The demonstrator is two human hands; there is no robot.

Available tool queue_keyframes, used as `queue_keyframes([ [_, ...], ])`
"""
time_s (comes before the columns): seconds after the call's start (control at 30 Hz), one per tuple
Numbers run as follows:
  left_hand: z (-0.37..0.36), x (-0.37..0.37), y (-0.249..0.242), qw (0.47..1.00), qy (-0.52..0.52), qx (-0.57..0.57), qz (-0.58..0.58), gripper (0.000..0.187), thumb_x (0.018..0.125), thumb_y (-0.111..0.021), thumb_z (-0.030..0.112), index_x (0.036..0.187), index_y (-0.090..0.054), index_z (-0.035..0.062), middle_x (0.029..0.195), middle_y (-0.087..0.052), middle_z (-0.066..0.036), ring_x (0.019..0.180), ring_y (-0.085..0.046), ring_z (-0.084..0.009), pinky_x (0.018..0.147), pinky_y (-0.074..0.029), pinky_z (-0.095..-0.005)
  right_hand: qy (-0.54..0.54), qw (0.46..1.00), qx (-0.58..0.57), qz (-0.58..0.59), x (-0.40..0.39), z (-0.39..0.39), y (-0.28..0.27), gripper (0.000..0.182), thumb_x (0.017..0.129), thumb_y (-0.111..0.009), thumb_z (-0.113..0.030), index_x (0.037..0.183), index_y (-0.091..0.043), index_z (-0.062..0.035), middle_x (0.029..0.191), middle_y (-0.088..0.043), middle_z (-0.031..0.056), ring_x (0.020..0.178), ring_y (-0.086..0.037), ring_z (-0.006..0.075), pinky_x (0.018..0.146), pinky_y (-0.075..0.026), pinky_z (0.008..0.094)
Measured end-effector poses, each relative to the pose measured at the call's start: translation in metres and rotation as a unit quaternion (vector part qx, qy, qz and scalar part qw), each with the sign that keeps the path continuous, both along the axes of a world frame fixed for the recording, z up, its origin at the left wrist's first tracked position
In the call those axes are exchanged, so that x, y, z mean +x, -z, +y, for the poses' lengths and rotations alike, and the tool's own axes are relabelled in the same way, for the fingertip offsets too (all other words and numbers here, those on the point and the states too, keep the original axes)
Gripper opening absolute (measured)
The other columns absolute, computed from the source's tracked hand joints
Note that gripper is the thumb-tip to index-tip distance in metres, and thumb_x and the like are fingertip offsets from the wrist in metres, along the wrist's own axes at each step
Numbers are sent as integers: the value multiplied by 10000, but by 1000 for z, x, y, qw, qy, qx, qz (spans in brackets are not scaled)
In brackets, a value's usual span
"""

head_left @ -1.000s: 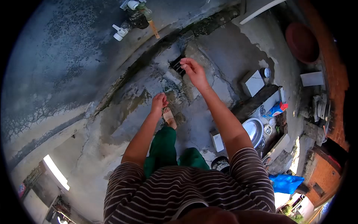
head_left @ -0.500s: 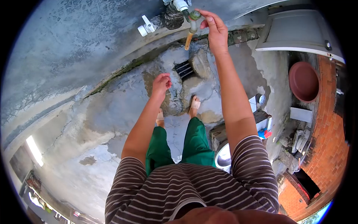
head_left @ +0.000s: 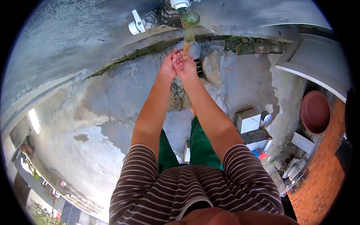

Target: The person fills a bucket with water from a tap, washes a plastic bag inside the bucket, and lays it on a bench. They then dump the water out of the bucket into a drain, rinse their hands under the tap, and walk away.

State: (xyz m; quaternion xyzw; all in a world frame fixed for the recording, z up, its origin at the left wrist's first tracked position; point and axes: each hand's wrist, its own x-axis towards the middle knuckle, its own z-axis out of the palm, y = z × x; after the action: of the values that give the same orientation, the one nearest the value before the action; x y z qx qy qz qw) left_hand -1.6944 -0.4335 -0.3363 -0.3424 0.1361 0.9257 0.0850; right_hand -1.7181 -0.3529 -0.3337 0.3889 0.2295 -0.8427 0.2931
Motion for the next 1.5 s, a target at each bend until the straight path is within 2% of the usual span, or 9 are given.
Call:
queue_keyframes([
  [0.1, -13, 5, 72, 962, -22, 187, 199, 288, 929, -463, 291, 959, -568, 24, 779, -615, -76, 700, -599, -206, 647, -505, -286, -62, 980, -149, 115, -9, -10, 33, 211, 939, -448, -252, 878, -554, -80, 673, -559, 43, 646, -579, 201, 564, -487, 298],
  [0.17, -3, 0, 74, 942, -42, 225, 246, 292, 939, -442, 311, 955, -550, 40, 780, -612, -72, 651, -592, -203, 573, -502, -264, -125, 947, 191, 225, -17, -27, 38, 254, 922, -472, -271, 813, -562, -59, 659, -575, 88, 563, -546, 211, 507, -454, 353],
  [0.53, 91, 25, -80, 991, -86, -54, -83, 339, 902, -532, 355, 1089, -491, 76, 880, -596, -111, 771, -600, -241, 683, -517, -380, -453, 254, 595, 613, -79, -45, 77, 170, 837, -522, -218, 817, -614, -77, 698, -631, 108, 718, -637, 309, 599, -505, 420],
  [0.67, 79, 25, -85, 982, -60, -126, -123, 388, 880, -565, 374, 1091, -482, 60, 887, -586, -101, 766, -597, -220, 688, -516, -354, -535, 245, 563, 580, -68, -53, 81, 241, 823, -510, -323, 914, -601, -120, 866, -663, 109, 829, -633, 333, 682, -502, 433],
  [0.9, 24, -28, 46, 990, -140, -8, -24, 514, 922, -385, 505, 1161, -431, 52, 977, -585, -141, 809, -586, -318, 658, -517, -434, -348, 612, 496, 509, -46, -50, 104, 212, 828, -521, -258, 798, -637, -83, 850, -650, 148, 859, -606, 335, 754, -481, 382],
  [1.23, 29, -76, 108, 997, -43, -27, -67, 238, 908, -445, 175, 1090, -399, 29, 992, -580, -228, 872, -599, -369, 771, -526, -485, -291, 531, 218, 766, 47, 25, -103, 95, 806, -558, -166, 800, -632, -106, 831, -635, 34, 860, -587, 252, 830, -429, 414],
  [1.33, 48, -75, 122, 841, 238, -478, -84, 263, 885, -478, 154, 1132, -440, 74, 992, -589, -169, 902, -604, -319, 738, -522, -472, -326, 509, 112, 789, 44, 32, -112, 166, 846, -511, -184, 870, -648, -94, 929, -634, 56, 899, -587, 243, 831, -424, 414],
  [1.43, 61, -68, 95, 328, 470, -819, 41, 287, 833, -533, 162, 1115, -512, 108, 1077, -565, -105, 1087, -529, -284, 880, -446, -484, -353, 422, 335, 765, -17, 40, 4, 180, 861, -485, -205, 835, -633, -105, 877, -626, 79, 822, -575, 254, 780, -433, 385],
  [1.5, 51, -55, 75, 205, 462, -852, 135, 299, 828, -508, 189, 1119, -546, 130, 1149, -531, -97, 1211, -423, -271, 1021, -319, -461, -356, 401, 413, 736, -26, 39, 8, 205, 874, -467, -221, 840, -632, -103, 887, -625, 85, 820, -572, 258, 776, -432, 384],
])
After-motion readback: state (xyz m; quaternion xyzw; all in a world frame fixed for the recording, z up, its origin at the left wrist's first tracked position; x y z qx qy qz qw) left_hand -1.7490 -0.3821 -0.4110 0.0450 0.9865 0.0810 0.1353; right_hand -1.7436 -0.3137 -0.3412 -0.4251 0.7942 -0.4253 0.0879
